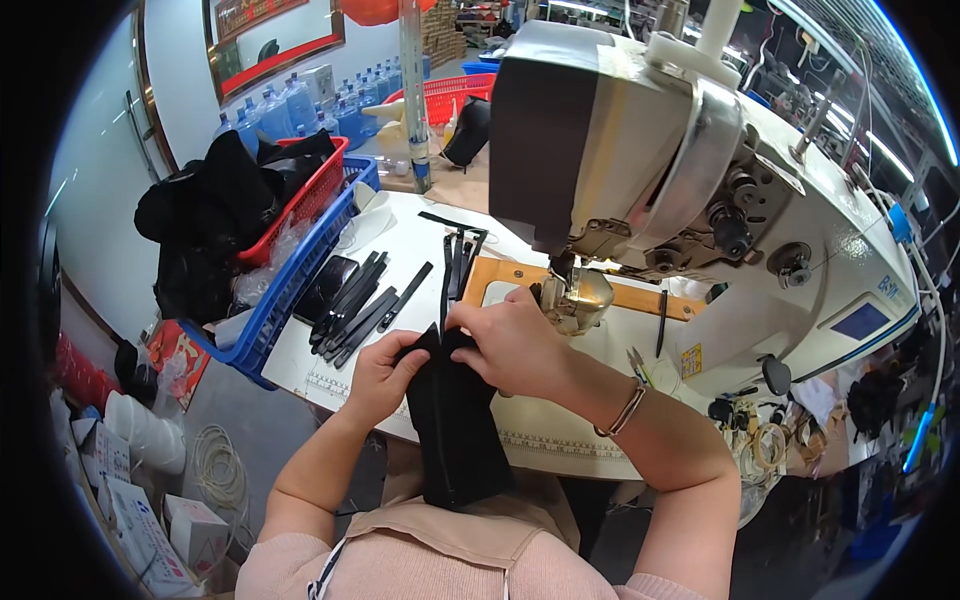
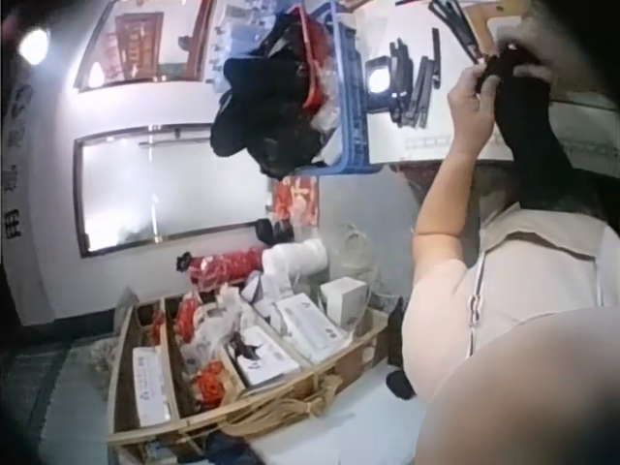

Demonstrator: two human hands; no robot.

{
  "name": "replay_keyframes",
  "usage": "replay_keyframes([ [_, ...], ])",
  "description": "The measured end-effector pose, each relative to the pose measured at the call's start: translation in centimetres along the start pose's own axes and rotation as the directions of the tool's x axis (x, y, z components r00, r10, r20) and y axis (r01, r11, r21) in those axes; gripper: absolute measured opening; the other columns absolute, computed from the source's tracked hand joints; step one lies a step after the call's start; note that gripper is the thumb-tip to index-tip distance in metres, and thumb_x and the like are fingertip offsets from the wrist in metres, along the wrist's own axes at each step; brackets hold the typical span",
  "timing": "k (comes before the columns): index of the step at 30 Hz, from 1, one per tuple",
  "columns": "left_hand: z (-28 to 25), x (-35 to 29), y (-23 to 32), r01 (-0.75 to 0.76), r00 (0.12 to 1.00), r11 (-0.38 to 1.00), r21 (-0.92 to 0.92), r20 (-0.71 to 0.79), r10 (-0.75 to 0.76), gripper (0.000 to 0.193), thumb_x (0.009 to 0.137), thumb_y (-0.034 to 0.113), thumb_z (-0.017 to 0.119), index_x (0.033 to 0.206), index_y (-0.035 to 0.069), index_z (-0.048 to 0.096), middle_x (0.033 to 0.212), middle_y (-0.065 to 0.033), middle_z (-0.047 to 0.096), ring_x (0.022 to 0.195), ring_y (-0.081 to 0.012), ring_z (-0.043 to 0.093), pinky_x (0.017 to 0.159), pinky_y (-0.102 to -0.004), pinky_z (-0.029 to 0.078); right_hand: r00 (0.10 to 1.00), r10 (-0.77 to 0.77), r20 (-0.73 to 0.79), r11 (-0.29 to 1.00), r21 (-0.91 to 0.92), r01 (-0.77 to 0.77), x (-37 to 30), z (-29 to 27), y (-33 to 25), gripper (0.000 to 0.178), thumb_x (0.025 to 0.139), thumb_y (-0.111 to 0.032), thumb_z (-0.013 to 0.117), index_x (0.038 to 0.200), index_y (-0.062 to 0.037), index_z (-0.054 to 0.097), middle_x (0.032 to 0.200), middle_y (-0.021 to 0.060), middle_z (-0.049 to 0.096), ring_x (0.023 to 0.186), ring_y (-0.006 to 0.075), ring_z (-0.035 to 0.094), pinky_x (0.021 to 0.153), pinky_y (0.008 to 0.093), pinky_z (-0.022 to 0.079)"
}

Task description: Stitching black leather shoe upper components using an industrial sewing machine.

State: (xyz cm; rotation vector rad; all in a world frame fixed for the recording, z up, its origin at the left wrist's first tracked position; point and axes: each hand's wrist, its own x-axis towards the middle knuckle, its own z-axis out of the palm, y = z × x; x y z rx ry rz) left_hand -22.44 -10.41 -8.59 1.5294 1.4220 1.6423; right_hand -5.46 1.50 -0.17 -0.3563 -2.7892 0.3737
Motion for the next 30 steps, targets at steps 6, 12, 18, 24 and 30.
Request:
replay_keyframes([
  [6, -0.8, 0.6, 1.6, -0.08, 0.996, 0.965, 0.249, 0.047, 0.07, 0.015, 0.086, 0.008, 0.064, 0.098, -0.001, 0.066, 0.082, -0.0075, 0.067, 0.072, -0.0084, 0.06, 0.067, -0.0238, 0.049, 0.993, -0.041, -0.107, 0.976, 0.207, 0.063, 0.4, 0.7, 0.9, 0.014, 0.074, -0.012, 0.073, 0.085, -0.0133, 0.066, 0.083, 0.0028, 0.063, 0.07, 0.0203, 0.059, 0.077, 0.0308, 0.035],
  [12, -1.5, 0.8, 0.8, 0.27, 0.954, 0.963, 0.008, 0.136, -0.268, 0.019, 0.088, 0.012, 0.064, 0.102, -0.001, 0.066, 0.086, -0.0026, 0.067, 0.078, -0.006, 0.058, 0.07, -0.0222, 0.047, 0.963, -0.175, -0.206, 0.972, 0.122, 0.203, 0.1, 0.9, 0.7, 0.016, 0.069, -0.008, 0.075, 0.081, -0.015, 0.067, 0.087, -0.0018, 0.059, 0.079, 0.0147, 0.057, 0.076, 0.0303, 0.033],
  [18, -1.8, 0.9, -0.2, 0.416, 0.896, 0.879, -0.233, 0.268, -0.353, 0.021, 0.09, 0.014, 0.062, 0.105, -0.001, 0.064, 0.09, 0.0013, 0.065, 0.083, -0.0042, 0.056, 0.076, -0.0204, 0.045, 0.914, -0.304, -0.268, 0.944, 0.048, 0.327, -0.4, 1.1, 1.1, 0.018, 0.067, -0.004, 0.073, 0.08, -0.0148, 0.067, 0.086, -0.0013, 0.058, 0.079, 0.017, 0.055, 0.078, 0.0319, 0.035],
  [24, -1.2, 0.8, 0.9, 0.192, 0.956, 0.981, -0.034, 0.232, -0.179, 0.029, 0.081, 0.013, 0.072, 0.107, 0.001, 0.064, 0.089, -0.0008, 0.066, 0.08, -0.0053, 0.058, 0.073, -0.0223, 0.048, 0.863, -0.345, -0.368, 0.937, -0.088, 0.337, -0.9, 1.9, 0.9, 0.016, 0.067, -0.003, 0.072, 0.079, -0.0125, 0.067, 0.087, 0.0011, 0.059, 0.077, 0.0204, 0.055, 0.074, 0.0336, 0.04],
  [30, -2.2, 2.2, 5.7, 0.102, 0.995, 0.983, 0.154, -0.023, -0.1, 0.03, 0.078, 0.008, 0.072, 0.105, -0.002, 0.065, 0.084, -0.008, 0.069, 0.076, -0.007, 0.061, 0.069, -0.0232, 0.05, 0.76, 0.08, -0.645, 0.983, 0.179, 0.048, -0.9, 2.5, -2.2, 0.037, 0.068, -0.022, 0.08, 0.096, -0.0084, 0.06, 0.088, 0.0069, 0.053, 0.085, 0.0262, 0.055, 0.074, 0.0366, 0.044],
])
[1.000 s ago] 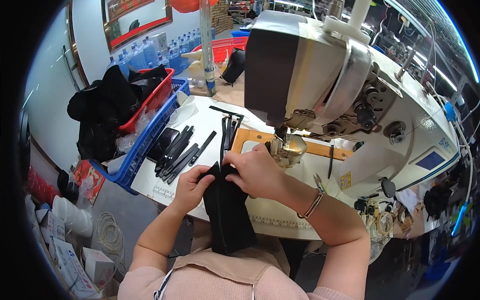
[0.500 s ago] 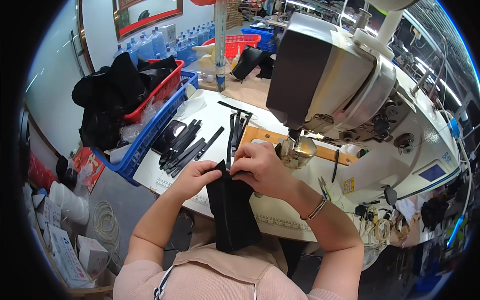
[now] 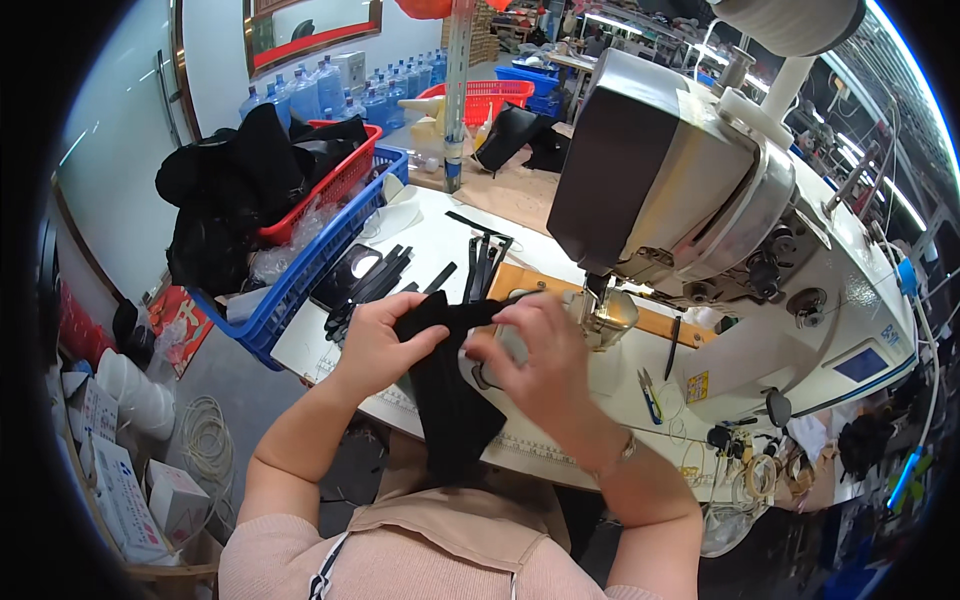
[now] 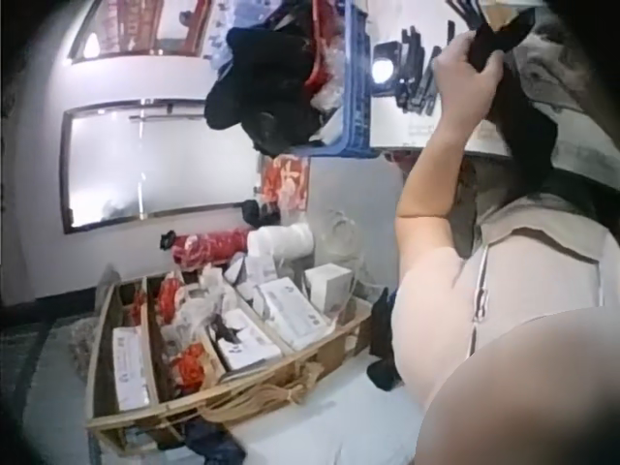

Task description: Stitching black leather shoe upper components using an industrial sewing machine.

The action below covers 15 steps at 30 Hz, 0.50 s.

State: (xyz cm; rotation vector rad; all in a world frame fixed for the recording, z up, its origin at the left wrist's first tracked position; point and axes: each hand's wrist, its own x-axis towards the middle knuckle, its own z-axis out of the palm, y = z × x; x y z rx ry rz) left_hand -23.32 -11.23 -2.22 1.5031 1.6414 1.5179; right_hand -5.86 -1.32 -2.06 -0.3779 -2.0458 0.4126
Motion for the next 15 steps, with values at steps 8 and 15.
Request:
replay_keyframes([
  [8, 2.4, -3.5, 4.1, 0.466, 0.767, 0.741, -0.483, 0.639, -0.066, 0.068, 0.095, 0.017, 0.054, 0.146, -0.002, 0.014, 0.131, -0.015, 0.047, 0.122, -0.0172, 0.044, 0.102, -0.0292, 0.036, 0.751, 0.49, 0.443, 0.419, 0.636, -0.648, -5.6, -0.7, -0.6, 0.061, 0.074, -0.01, 0.076, 0.125, -0.0016, 0.044, 0.115, 0.0096, 0.057, 0.105, 0.016, 0.055, 0.09, 0.0304, 0.045],
  [15, 1.6, 1.7, 4.1, -0.434, 0.869, 0.894, 0.113, 0.314, 0.382, 0.053, 0.083, 0.008, 0.066, 0.133, 0.006, 0.047, 0.128, -0.0138, 0.053, 0.113, -0.0242, 0.055, 0.091, -0.0329, 0.047, 0.732, 0.484, 0.479, 0.142, 0.783, -0.606, -7.7, -3.8, 2.2, 0.042, 0.076, -0.006, 0.07, 0.116, -0.0027, 0.055, 0.108, 0.0037, 0.061, 0.099, 0.0119, 0.056, 0.088, 0.0268, 0.045],
])
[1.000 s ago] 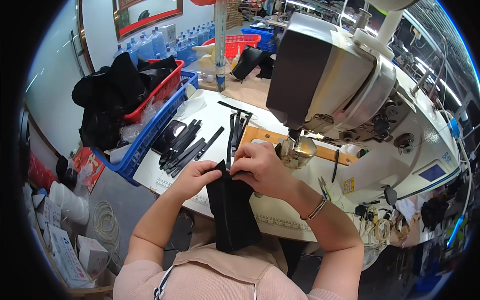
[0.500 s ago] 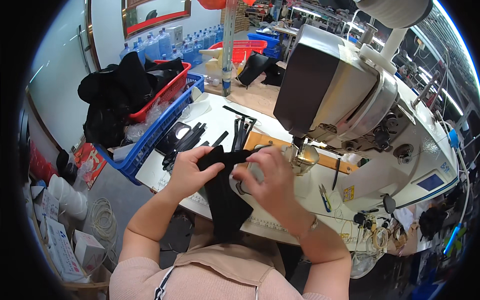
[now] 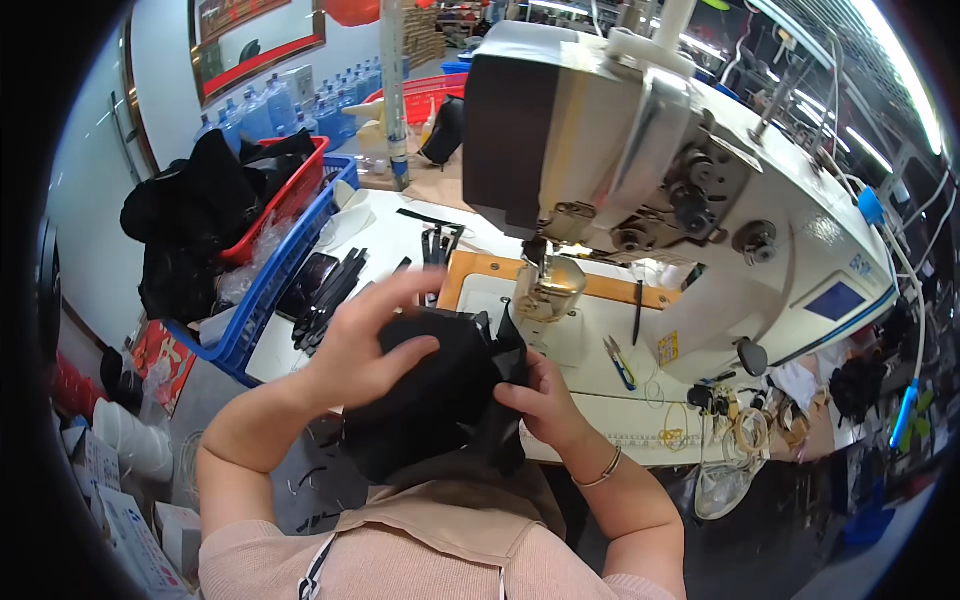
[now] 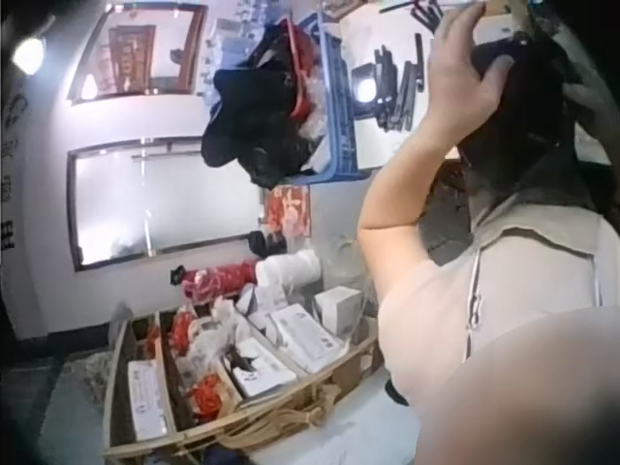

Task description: Stitching black leather shoe upper components using an industrial sewing machine.

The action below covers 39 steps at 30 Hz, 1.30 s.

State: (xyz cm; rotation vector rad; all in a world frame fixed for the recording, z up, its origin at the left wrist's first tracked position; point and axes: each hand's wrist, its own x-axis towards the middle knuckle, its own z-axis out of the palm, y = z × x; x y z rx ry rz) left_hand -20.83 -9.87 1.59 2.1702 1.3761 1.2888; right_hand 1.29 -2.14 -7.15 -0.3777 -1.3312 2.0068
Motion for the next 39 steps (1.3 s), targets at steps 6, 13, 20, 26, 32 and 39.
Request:
replay_keyframes([
  [6, 4.0, 3.6, -5.6, 0.451, 0.773, 0.777, -0.439, 0.628, -0.094, 0.052, 0.078, 0.014, 0.074, 0.125, 0.003, 0.054, 0.116, -0.0048, 0.06, 0.109, -0.0147, 0.054, 0.096, -0.0295, 0.041, 0.998, 0.013, 0.059, 0.998, 0.057, -0.016, -1.3, -1.8, -1.1, 0.049, 0.078, -0.015, 0.066, 0.122, -0.0001, 0.052, 0.113, 0.0046, 0.059, 0.104, 0.0139, 0.053, 0.092, 0.0285, 0.04],
  [13, 2.9, 4.7, -2.5, 0.222, 0.927, 0.973, -0.059, 0.321, -0.193, 0.032, 0.072, 0.02, 0.077, 0.091, -0.002, 0.065, 0.082, -0.0152, 0.063, 0.076, -0.0264, 0.062, 0.069, -0.0324, 0.048, 0.989, -0.051, -0.14, 0.951, -0.309, 0.005, -1.7, -0.8, -6.0, 0.05, 0.077, 0.002, 0.056, 0.126, 0.0048, 0.047, 0.116, 0.0088, 0.058, 0.107, 0.0145, 0.054, 0.092, 0.0266, 0.042],
  [20, -0.8, 2.8, 1.7, -0.102, 0.993, 0.948, 0.302, 0.084, 0.08, 0.018, 0.069, 0.009, 0.074, 0.082, 0.004, 0.063, 0.076, -0.0112, 0.058, 0.069, -0.0318, 0.06, 0.06, -0.0368, 0.049, 0.988, -0.099, -0.121, 0.632, -0.775, -0.031, 0.6, 3.2, -7.3, 0.026, 0.082, 0.01, 0.057, 0.106, 0.0004, 0.06, 0.098, 0.0037, 0.064, 0.089, 0.0075, 0.056, 0.077, 0.0227, 0.046],
  [26, -3.6, -1.6, 5.7, -0.197, 0.945, 0.799, 0.568, -0.108, 0.31, 0.02, 0.062, 0.001, 0.075, 0.078, 0.006, 0.065, 0.069, -0.005, 0.056, 0.058, -0.0213, 0.056, 0.051, -0.0295, 0.042, 0.712, -0.507, 0.485, 0.443, -0.562, 0.698, 3.2, 5.5, -6.8, 0.036, 0.071, 0.021, 0.054, 0.103, 0.0042, 0.06, 0.102, 0.0148, 0.065, 0.1, 0.0251, 0.063, 0.087, 0.0312, 0.049],
  [32, -8.4, 4.0, 3.1, 0.183, 0.928, 0.916, 0.358, 0.245, -0.281, 0.024, 0.067, 0.011, 0.078, 0.084, -0.001, 0.066, 0.072, -0.01, 0.062, 0.065, -0.018, 0.058, 0.061, -0.0296, 0.046, 0.994, -0.07, 0.079, 0.894, -0.438, 0.098, 5.9, 6.0, -4.6, 0.026, 0.084, 0.0, 0.06, 0.11, -0.0002, 0.059, 0.088, 0.0017, 0.063, 0.075, 0.0055, 0.059, 0.066, 0.0212, 0.049],
  [39, -2.4, 9.4, -1.5, -0.571, 0.513, 0.759, 0.312, 0.858, 0.034, 0.018, 0.068, 0.018, 0.071, 0.083, 0.009, 0.069, 0.081, -0.012, 0.065, 0.083, -0.0329, 0.062, 0.075, -0.043, 0.048, 0.978, 0.144, -0.15, 0.965, -0.198, -0.173, 4.9, 4.8, 4.4, 0.025, 0.08, -0.006, 0.068, 0.103, -0.0004, 0.061, 0.091, 0.0027, 0.063, 0.077, 0.01, 0.057, 0.069, 0.0259, 0.049],
])
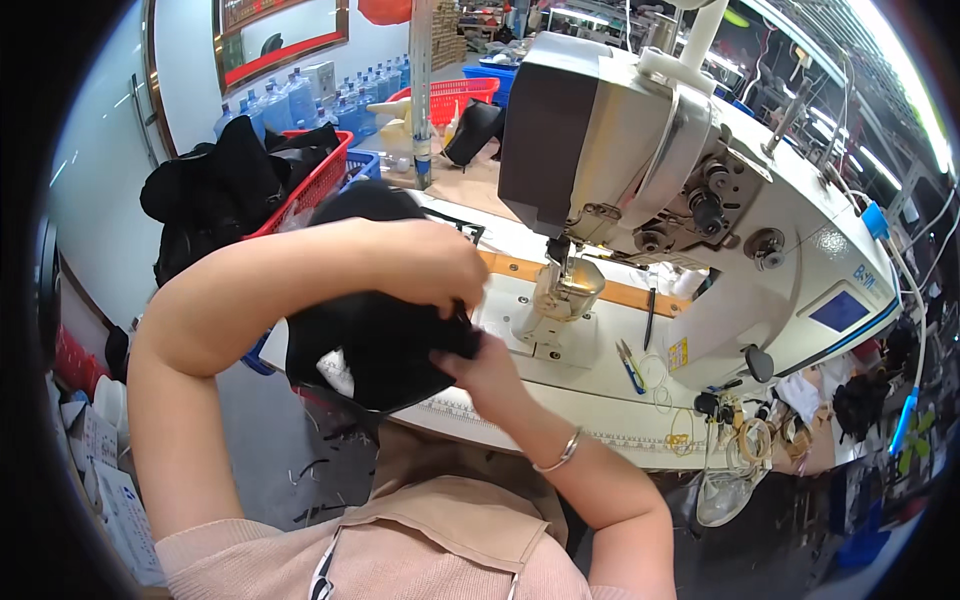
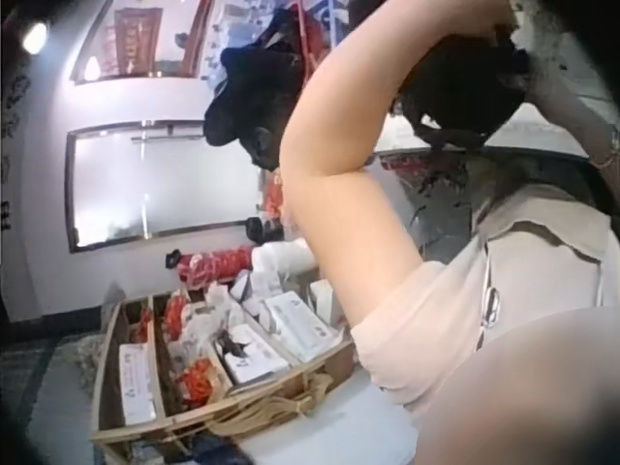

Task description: Stitching black leather shoe upper components using an industrial sewing machine.

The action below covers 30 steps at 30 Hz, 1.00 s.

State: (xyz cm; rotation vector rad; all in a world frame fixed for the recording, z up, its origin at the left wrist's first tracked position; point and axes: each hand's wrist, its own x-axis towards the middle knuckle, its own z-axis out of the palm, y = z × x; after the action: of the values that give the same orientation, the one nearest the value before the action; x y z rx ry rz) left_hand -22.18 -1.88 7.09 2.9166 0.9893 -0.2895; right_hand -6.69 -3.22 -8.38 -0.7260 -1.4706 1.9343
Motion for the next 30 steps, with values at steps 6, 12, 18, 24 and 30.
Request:
replay_keyframes([
  [6, 3.8, 4.9, 6.0, -0.257, 0.956, 0.719, 0.646, 0.06, 0.287, 0.006, 0.07, 0.022, 0.065, 0.068, 0.02, 0.07, 0.071, 0.008, 0.065, 0.089, -0.0161, 0.062, 0.087, -0.033, 0.038, 0.898, -0.166, -0.408, 0.91, 0.287, 0.298, -0.3, 3.1, 8.1, 0.016, 0.087, -0.005, 0.06, 0.103, -0.007, 0.059, 0.101, 0.0036, 0.059, 0.095, 0.0157, 0.057, 0.077, 0.0339, 0.049],
  [12, 15.8, 1.2, 8.6, -0.015, 0.714, 0.973, 0.23, -0.679, 0.171, 0.028, 0.07, 0.014, 0.062, 0.096, 0.005, 0.066, 0.106, -0.0094, 0.063, 0.107, -0.0287, 0.058, 0.098, -0.0419, 0.041, 0.972, 0.234, -0.024, 0.884, 0.422, -0.202, -6.6, 2.2, 10.6, 0.031, 0.094, -0.018, 0.054, 0.122, -0.0058, 0.052, 0.111, 0.002, 0.058, 0.116, 0.0163, 0.05, 0.092, 0.0327, 0.045],
  [18, 25.0, -1.3, 12.0, 0.366, 0.343, 0.817, -0.447, -0.751, -0.564, 0.029, 0.078, 0.003, 0.061, 0.107, -0.001, 0.06, 0.107, -0.0154, 0.061, 0.099, -0.0328, 0.06, 0.084, -0.0374, 0.051, 0.753, -0.466, 0.465, 0.276, -0.732, 0.623, -7.6, -3.7, 3.2, 0.029, 0.076, -0.006, 0.069, 0.104, -0.002, 0.062, 0.097, 0.0137, 0.064, 0.093, 0.0324, 0.062, 0.082, 0.0357, 0.051],
  [24, 23.5, -0.6, 12.3, 0.474, 0.363, 0.723, -0.503, -0.636, -0.681, 0.047, 0.078, 0.014, 0.067, 0.118, -0.003, 0.052, 0.115, -0.0168, 0.057, 0.102, -0.0307, 0.057, 0.085, -0.0363, 0.047, 0.841, -0.339, 0.421, 0.191, -0.844, 0.5, -2.4, -5.3, 3.7, 0.037, 0.074, -0.014, 0.071, 0.108, -0.0034, 0.06, 0.111, 0.0129, 0.058, 0.102, 0.0325, 0.055, 0.087, 0.0374, 0.048],
  [30, 24.3, 0.1, 12.0, 0.46, 0.271, 0.65, -0.606, -0.601, -0.752, 0.054, 0.072, 0.017, 0.075, 0.118, 0.001, 0.052, 0.114, -0.0164, 0.059, 0.098, -0.0319, 0.059, 0.082, -0.0366, 0.049, 0.821, -0.348, 0.453, 0.051, -0.865, 0.499, -0.6, -4.6, 5.2, 0.027, 0.071, -0.019, 0.071, 0.094, -0.0058, 0.066, 0.095, 0.0088, 0.061, 0.087, 0.0291, 0.056, 0.076, 0.0366, 0.05],
])
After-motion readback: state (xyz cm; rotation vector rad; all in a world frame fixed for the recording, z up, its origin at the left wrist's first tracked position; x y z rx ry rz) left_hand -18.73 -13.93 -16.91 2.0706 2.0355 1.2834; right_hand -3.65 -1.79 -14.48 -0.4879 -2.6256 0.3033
